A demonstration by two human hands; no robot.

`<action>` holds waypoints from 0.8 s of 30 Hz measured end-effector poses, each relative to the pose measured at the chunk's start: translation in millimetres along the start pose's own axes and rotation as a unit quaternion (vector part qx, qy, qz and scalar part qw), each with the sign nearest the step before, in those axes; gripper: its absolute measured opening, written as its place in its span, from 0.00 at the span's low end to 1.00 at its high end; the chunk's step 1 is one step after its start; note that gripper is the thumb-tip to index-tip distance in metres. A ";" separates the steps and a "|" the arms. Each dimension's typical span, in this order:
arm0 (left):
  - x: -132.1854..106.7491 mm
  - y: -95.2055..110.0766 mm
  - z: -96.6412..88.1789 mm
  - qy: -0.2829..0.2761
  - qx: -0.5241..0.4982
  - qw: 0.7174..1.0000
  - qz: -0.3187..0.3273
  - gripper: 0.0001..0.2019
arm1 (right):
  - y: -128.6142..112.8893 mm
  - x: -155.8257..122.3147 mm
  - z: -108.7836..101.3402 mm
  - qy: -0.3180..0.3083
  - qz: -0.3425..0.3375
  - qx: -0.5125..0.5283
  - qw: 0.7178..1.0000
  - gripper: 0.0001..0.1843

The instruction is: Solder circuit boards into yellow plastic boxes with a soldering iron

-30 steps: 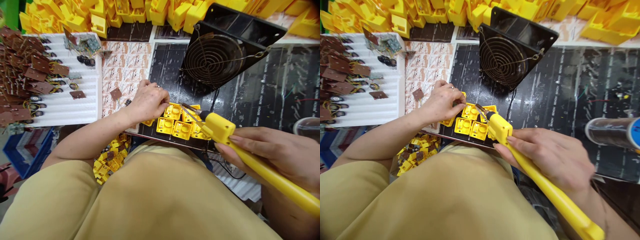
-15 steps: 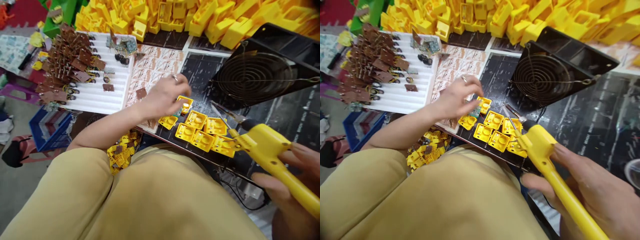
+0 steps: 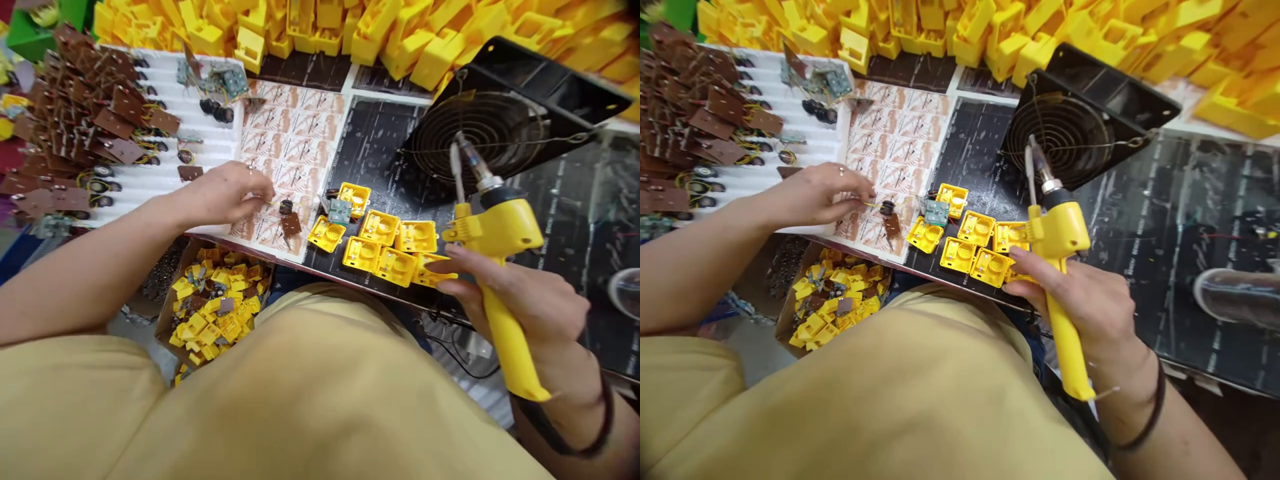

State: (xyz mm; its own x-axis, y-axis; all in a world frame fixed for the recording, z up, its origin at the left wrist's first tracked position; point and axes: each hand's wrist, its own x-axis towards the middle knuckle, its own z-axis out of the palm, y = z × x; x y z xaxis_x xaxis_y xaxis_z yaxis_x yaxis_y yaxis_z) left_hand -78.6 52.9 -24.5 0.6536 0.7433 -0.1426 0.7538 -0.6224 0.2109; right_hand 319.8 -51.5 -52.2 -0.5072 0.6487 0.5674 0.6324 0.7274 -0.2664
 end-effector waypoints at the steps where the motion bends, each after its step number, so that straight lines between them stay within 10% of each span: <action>1: -3.0 3.0 -0.5 0.030 -0.041 0.999 -0.014 0.13 | -0.1 0.7 2.4 0.002 -0.016 -0.015 1.000 0.21; 7: -0.4 50.0 3.1 0.124 -0.165 0.978 -0.025 0.15 | -13.7 14.2 41.7 -0.018 -0.066 -0.010 0.998 0.12; 12: 20.7 76.2 19.9 0.134 -0.043 0.989 0.053 0.15 | -20.5 28.1 66.8 0.019 -0.040 -0.058 0.997 0.14; 18: 28.7 77.7 41.1 0.187 0.029 0.978 0.084 0.12 | -28.5 28.5 25.1 0.071 -0.004 0.003 0.997 0.14; 24: 36.5 84.5 41.0 0.173 0.069 0.978 0.090 0.14 | -30.6 0.9 -22.7 -0.015 0.071 0.006 0.997 0.19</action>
State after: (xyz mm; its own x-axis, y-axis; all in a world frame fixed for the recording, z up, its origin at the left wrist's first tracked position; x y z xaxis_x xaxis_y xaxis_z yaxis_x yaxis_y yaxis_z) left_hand 11.7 17.3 -51.5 0.7321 0.6430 0.2251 0.6469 -0.7597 0.0664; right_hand 313.3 -78.3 -25.9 -0.4299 0.7520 0.4997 0.6928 0.6297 -0.3516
